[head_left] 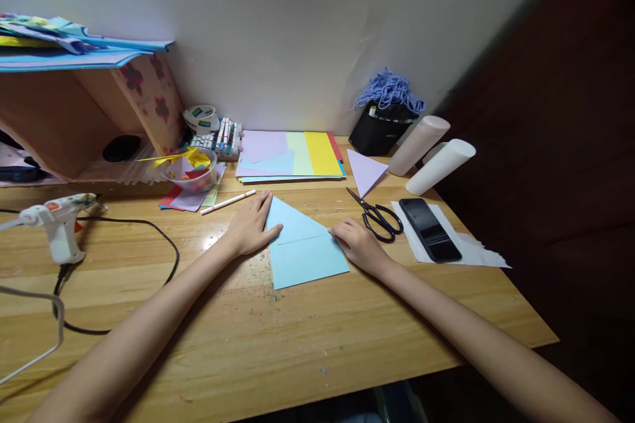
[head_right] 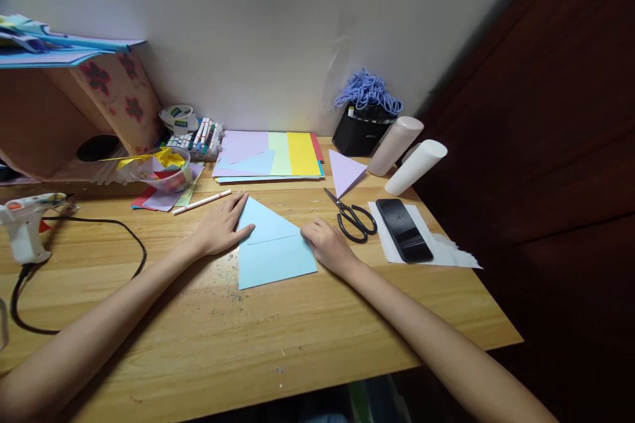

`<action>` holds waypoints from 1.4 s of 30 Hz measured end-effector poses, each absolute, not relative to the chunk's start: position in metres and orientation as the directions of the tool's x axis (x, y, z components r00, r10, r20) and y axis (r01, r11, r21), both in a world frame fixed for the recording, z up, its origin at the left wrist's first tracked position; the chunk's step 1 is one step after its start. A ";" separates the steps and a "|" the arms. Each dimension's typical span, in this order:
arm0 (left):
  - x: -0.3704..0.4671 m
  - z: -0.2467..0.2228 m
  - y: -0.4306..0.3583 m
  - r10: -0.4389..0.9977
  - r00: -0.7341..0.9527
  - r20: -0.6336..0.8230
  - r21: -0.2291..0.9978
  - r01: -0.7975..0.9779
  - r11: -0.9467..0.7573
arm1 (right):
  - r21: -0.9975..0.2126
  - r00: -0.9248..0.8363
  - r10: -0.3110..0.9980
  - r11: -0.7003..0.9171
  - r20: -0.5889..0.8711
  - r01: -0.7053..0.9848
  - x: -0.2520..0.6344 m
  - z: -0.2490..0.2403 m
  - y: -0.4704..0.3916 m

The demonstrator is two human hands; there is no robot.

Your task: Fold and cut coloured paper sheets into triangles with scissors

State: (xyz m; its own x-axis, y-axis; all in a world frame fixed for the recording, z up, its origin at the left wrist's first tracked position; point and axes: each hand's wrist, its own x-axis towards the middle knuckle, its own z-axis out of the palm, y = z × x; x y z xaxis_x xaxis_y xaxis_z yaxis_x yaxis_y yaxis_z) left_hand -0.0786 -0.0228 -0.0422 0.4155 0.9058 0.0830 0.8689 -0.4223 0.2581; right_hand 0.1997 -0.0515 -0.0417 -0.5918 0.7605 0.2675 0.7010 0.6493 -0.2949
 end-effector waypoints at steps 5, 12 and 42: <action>-0.077 -0.037 -0.022 0.902 0.426 0.074 0.242 0.869 -0.431 | -0.278 -0.571 0.764 0.642 0.300 0.714 0.209 -0.042 -0.063; -0.064 -0.012 -0.011 0.881 0.473 0.005 0.090 0.877 -0.472 | -0.255 -0.587 0.746 0.662 0.315 0.705 0.219 -0.041 -0.072; -0.074 0.038 -0.032 0.984 0.179 -0.020 0.905 0.422 -0.059 | -0.578 0.133 0.968 0.013 0.211 0.816 0.249 -0.029 -0.007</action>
